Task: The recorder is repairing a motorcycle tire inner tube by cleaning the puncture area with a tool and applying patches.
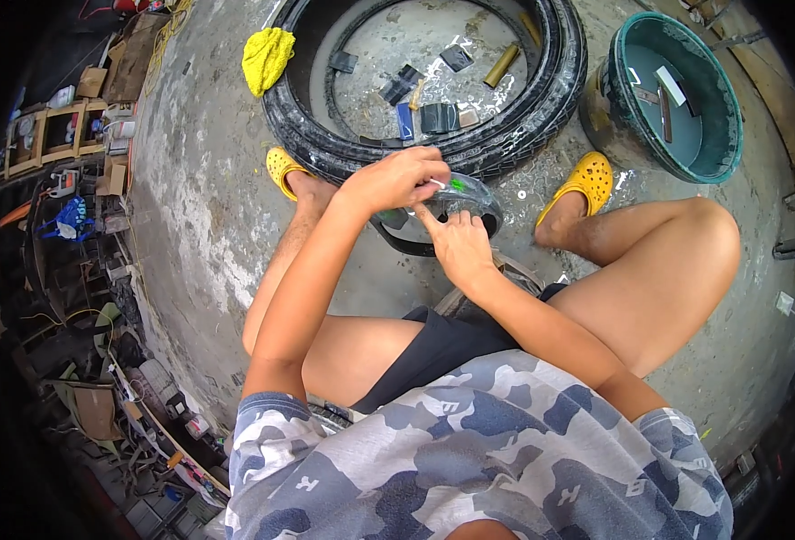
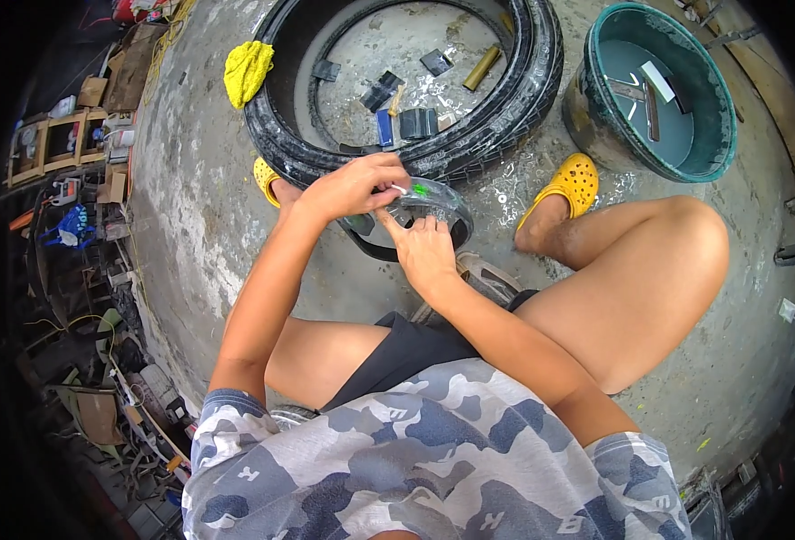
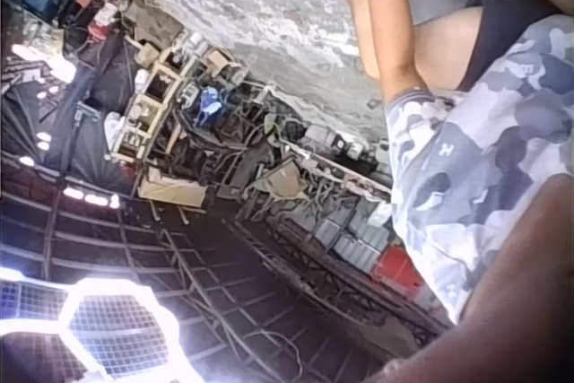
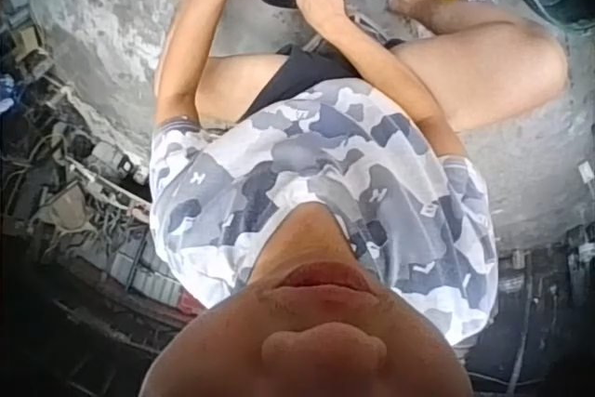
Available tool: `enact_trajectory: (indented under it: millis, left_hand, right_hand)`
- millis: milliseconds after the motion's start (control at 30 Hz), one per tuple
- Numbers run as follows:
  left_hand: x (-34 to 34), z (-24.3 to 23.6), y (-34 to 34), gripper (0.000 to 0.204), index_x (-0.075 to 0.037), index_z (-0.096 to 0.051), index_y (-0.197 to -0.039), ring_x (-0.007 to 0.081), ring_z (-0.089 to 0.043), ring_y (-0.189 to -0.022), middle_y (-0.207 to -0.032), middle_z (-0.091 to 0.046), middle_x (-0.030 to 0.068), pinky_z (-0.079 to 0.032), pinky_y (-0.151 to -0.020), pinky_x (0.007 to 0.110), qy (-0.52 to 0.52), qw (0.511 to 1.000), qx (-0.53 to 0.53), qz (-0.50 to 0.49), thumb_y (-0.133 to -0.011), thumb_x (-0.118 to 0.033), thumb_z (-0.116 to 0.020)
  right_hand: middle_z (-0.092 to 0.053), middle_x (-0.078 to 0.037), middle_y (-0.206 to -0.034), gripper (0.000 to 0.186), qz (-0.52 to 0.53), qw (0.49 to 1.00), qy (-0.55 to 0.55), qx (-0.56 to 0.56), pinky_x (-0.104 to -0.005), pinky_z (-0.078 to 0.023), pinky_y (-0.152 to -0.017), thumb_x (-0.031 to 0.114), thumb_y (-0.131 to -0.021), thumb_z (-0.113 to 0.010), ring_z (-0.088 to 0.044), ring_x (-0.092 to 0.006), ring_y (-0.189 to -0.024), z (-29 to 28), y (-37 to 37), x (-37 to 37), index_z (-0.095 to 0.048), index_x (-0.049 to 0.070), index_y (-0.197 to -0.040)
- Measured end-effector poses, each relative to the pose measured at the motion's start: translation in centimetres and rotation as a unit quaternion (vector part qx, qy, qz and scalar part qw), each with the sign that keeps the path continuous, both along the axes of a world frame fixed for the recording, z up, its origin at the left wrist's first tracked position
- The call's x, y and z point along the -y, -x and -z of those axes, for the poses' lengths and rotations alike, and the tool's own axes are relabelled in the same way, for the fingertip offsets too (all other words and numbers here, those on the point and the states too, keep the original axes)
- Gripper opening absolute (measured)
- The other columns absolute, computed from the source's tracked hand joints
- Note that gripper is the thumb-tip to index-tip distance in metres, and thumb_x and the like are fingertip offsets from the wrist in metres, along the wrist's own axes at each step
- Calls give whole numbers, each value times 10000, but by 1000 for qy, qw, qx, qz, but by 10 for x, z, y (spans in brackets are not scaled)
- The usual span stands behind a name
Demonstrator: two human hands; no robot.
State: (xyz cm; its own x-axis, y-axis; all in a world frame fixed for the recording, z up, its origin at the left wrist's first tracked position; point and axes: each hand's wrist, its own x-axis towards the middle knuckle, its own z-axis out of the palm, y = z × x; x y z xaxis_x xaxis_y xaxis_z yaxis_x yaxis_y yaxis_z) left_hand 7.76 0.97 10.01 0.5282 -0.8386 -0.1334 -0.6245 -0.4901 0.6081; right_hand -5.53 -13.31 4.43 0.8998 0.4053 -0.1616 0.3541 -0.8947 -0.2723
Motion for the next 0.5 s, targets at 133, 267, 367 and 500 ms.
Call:
enact_trajectory:
  millis: [133, 267, 367, 500]
  left_hand:
    - [-3, 3, -6, 162, -23, -639, -977, 322, -612, -892, -939, -587, 126, -526, -750, 394, 24, 999, -17, 35, -818, -58, -637]
    - [-36, -6, -19, 183, -11, -652, -985, 288, -632, -833, -945, -594, 122, -533, -737, 367, -14, 997, -62, -47, -806, -48, -644]
    - [-28, -3, -10, 183, 1, -652, -980, 274, -632, -799, -941, -596, 124, -538, -724, 353, 1, 995, -78, -68, -804, -47, -647]
    - [2, 6, -5, 166, 8, -636, -947, 265, -633, -788, -883, -600, 119, -538, -690, 343, 23, 999, -33, -19, -797, -59, -661]
  right_hand:
    - [-663, -140, -832, 812, 1, 1000, 2, -7, -375, -480, -699, 73, -857, -559, -642, -262, -794, -2, -2, 1, -208, 308, -1551]
    - [-662, -143, -832, 839, 2, 1000, 3, -5, -377, -483, -703, 63, -857, -557, -642, -263, -784, -18, -4, 4, -176, 320, -1559]
    - [-660, -149, -824, 893, 3, 1000, 0, -18, -384, -488, -711, 53, -853, -557, -642, -267, -774, -11, -3, 0, -104, 335, -1569]
    - [-661, -156, -820, 936, 8, 1000, -22, -16, -387, -491, -719, 48, -852, -559, -644, -273, -772, -1, -2, 3, -38, 344, -1571]
